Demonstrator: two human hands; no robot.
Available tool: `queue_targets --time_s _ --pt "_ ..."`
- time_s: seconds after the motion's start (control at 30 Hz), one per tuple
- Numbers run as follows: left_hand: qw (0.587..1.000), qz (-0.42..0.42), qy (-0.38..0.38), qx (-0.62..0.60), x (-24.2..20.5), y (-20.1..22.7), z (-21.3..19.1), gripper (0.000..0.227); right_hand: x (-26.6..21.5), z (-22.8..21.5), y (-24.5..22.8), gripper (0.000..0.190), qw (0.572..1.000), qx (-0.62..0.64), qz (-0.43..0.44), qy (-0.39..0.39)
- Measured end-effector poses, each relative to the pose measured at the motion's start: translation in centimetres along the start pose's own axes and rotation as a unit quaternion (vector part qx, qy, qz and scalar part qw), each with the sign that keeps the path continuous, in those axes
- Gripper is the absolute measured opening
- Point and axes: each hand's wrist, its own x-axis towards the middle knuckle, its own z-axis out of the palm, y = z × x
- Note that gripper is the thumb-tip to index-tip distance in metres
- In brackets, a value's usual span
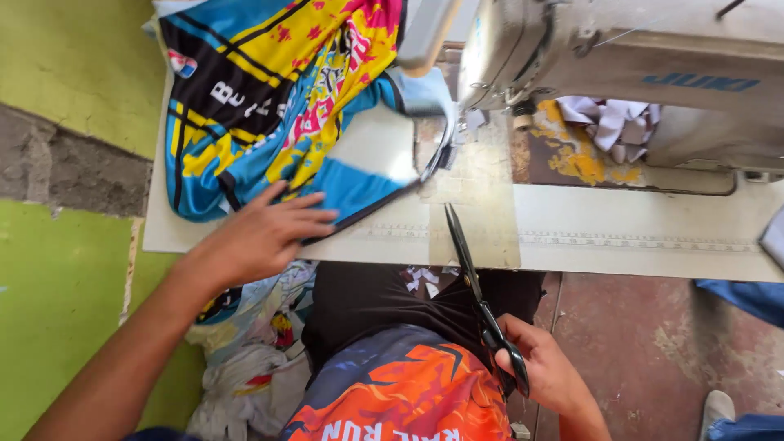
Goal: Trimming excess material from a colorful jersey using scissors and aligning a red fabric strip on the sewing machine table.
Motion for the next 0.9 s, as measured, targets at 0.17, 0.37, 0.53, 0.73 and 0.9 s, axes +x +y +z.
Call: queue_targets --time_s 0.17,0.37,0.53,0.73,0.9 --pt "0.983 -0.043 0.178 0.032 -2.9 4.4 1.5 0.042 2.3 1.7 -3.6 0.050 0.994 -0.089 -0.009 -0.056" --pt "0.946 -0.151 0.277 0.074 4.0 9.4 8.8 0.049 6.0 3.1 -6.3 0.033 0.997 -0.071 0.016 -0.001" --pt "0.976 -0.178 0.123 -0.006 2.3 7.1 5.4 0.055 2.0 2.6 -5.3 0.036 0.976 -0.148 0.156 0.031" --pt "0.974 -0.114 0.190 0.051 3.1 7.9 4.9 0.040 -1.6 1.5 -1.2 0.041 0.987 -0.075 0.143 0.001" --pt "0.915 -0.128 0.378 0.058 5.3 9.1 5.8 0.017 -0.3 0.3 -2.0 0.049 0.971 -0.137 0.148 -0.124"
